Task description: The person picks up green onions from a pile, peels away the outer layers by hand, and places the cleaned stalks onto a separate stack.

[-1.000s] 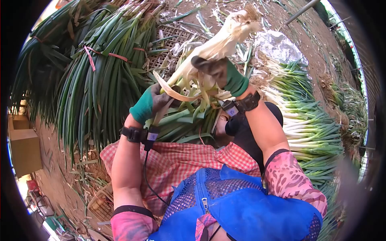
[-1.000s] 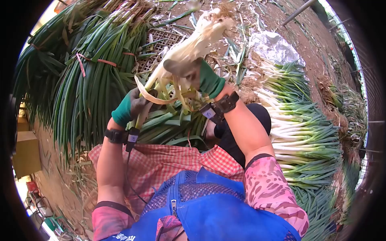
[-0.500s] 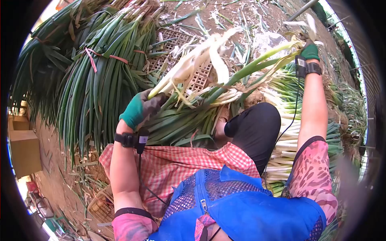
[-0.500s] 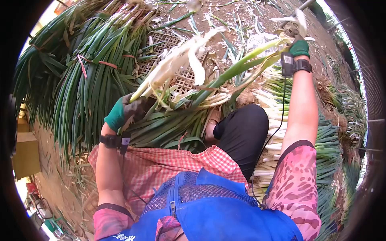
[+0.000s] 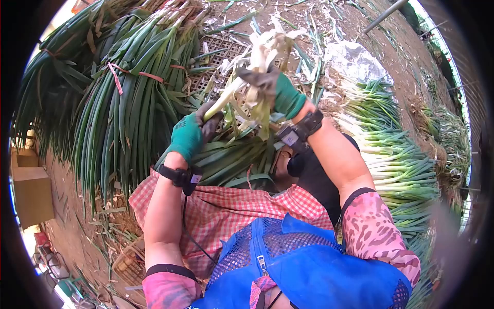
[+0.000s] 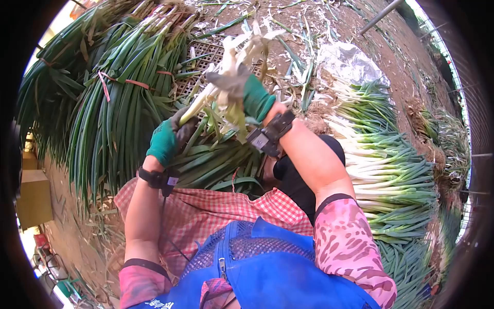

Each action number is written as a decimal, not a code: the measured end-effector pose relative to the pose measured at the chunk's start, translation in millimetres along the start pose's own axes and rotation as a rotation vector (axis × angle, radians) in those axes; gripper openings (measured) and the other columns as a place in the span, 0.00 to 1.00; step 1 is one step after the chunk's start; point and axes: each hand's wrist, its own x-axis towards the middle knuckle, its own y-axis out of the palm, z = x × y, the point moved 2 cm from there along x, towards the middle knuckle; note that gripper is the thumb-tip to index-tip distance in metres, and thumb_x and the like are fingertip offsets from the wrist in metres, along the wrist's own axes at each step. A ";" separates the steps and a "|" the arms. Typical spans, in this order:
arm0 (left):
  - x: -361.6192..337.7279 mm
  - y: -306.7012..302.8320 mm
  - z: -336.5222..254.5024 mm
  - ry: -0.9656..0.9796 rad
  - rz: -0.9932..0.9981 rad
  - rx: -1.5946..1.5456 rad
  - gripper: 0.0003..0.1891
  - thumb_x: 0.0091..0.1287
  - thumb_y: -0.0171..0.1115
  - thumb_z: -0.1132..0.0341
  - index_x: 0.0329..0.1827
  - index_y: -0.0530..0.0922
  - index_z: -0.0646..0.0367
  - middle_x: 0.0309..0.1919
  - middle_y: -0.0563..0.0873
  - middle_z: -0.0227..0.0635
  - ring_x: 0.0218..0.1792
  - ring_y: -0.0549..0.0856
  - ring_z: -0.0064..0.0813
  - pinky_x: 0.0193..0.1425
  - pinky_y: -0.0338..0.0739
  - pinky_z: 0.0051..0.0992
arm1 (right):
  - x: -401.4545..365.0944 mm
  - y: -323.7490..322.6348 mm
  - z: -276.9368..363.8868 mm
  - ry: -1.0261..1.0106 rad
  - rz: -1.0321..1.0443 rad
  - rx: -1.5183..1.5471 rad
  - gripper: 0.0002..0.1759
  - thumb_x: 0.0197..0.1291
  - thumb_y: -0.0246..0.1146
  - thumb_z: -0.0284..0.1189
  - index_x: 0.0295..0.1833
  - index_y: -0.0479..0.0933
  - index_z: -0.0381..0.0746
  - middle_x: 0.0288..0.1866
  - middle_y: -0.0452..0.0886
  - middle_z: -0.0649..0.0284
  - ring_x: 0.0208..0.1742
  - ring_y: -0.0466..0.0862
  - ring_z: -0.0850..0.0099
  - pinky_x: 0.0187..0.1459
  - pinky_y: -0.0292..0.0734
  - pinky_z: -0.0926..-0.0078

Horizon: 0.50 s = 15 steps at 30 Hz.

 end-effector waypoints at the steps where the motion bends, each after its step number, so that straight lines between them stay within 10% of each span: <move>1: 0.3 0.1 -0.1 0.009 0.002 0.016 0.19 0.66 0.61 0.55 0.59 0.78 0.45 0.33 0.87 0.42 0.35 0.87 0.41 0.40 0.78 0.36 | 3.8 6.6 -7.0 0.035 0.021 -0.086 0.17 0.58 0.66 0.29 0.50 0.77 0.30 0.53 0.82 0.60 0.47 0.82 0.70 0.53 0.79 0.74; 6: -2.0 1.9 12.1 0.014 0.084 0.024 0.19 0.66 0.61 0.54 0.59 0.78 0.46 0.33 0.87 0.43 0.35 0.87 0.42 0.41 0.78 0.36 | -17.8 -7.4 21.4 0.126 0.184 -0.428 0.20 0.53 0.74 0.34 0.48 0.81 0.33 0.41 0.84 0.65 0.35 0.81 0.77 0.38 0.78 0.78; 8: -1.3 1.0 7.2 -0.018 0.097 -0.014 0.18 0.67 0.60 0.55 0.58 0.78 0.47 0.32 0.86 0.43 0.33 0.86 0.40 0.40 0.78 0.35 | 12.7 -44.3 -7.3 -0.535 0.325 -0.847 0.20 0.52 0.73 0.35 0.48 0.82 0.37 0.40 0.84 0.64 0.36 0.81 0.75 0.38 0.77 0.78; 10: -4.1 1.2 10.9 -0.025 0.110 -0.078 0.17 0.67 0.60 0.57 0.57 0.79 0.49 0.32 0.86 0.42 0.31 0.85 0.38 0.40 0.77 0.33 | 9.6 -63.8 13.8 -0.224 0.306 -0.547 0.19 0.52 0.72 0.35 0.48 0.82 0.39 0.42 0.84 0.62 0.39 0.81 0.71 0.40 0.78 0.76; 12: -7.4 -1.6 22.5 0.007 0.120 -0.165 0.16 0.67 0.60 0.58 0.57 0.80 0.50 0.31 0.85 0.40 0.30 0.83 0.35 0.39 0.77 0.31 | 22.2 -116.2 42.2 -0.693 0.113 -1.350 0.15 0.57 0.65 0.32 0.49 0.82 0.39 0.39 0.84 0.61 0.36 0.82 0.69 0.40 0.79 0.75; 15: -16.1 -12.8 28.7 -0.039 0.140 -0.203 0.16 0.68 0.59 0.61 0.56 0.80 0.52 0.32 0.86 0.37 0.31 0.82 0.27 0.41 0.76 0.29 | 44.6 -236.8 93.4 -0.220 -0.405 -0.443 0.13 0.65 0.57 0.29 0.52 0.80 0.39 0.39 0.84 0.61 0.39 0.83 0.70 0.45 0.81 0.75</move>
